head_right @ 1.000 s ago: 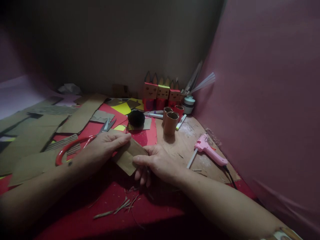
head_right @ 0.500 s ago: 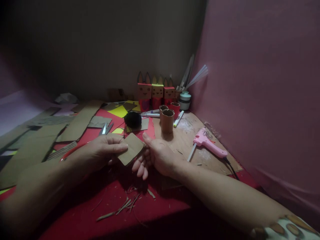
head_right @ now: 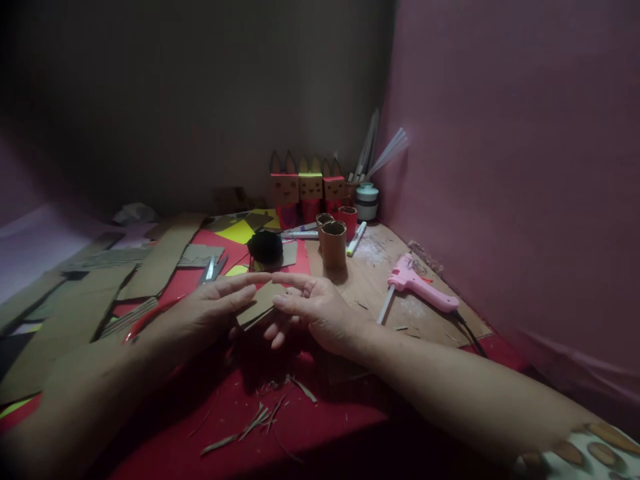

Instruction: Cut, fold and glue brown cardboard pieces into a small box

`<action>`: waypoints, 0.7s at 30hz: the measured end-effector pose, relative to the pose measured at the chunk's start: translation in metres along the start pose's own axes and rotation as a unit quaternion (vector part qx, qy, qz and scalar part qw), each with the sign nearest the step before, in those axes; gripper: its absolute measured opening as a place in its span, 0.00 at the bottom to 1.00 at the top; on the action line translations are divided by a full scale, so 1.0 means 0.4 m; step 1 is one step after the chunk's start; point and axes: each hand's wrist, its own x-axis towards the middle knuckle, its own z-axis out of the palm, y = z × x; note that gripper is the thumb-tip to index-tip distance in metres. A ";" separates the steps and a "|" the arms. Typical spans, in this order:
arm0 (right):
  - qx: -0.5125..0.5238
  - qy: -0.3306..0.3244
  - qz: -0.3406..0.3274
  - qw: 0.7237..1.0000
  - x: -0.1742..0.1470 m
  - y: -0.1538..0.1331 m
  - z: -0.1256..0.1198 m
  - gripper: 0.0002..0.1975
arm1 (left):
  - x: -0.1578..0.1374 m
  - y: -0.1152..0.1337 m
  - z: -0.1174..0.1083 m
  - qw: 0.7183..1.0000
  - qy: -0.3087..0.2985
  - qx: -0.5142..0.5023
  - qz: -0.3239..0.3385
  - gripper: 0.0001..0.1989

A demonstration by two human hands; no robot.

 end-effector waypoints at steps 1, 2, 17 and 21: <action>-0.001 0.001 0.001 1.000 0.001 0.000 0.001 0.27 | -0.004 0.003 0.002 1.000 0.004 0.015 0.001 0.26; 0.002 0.005 0.002 1.000 0.002 0.000 0.001 0.28 | -0.007 0.006 0.002 1.000 0.000 0.024 0.008 0.28; -0.014 0.018 -0.017 1.000 0.013 0.016 -0.007 0.33 | 0.011 -0.012 -0.004 0.990 -0.055 -0.113 0.067 0.15; -0.038 0.039 -0.028 0.998 0.015 0.017 -0.009 0.33 | 0.015 -0.012 0.004 0.989 -0.001 -0.121 0.080 0.18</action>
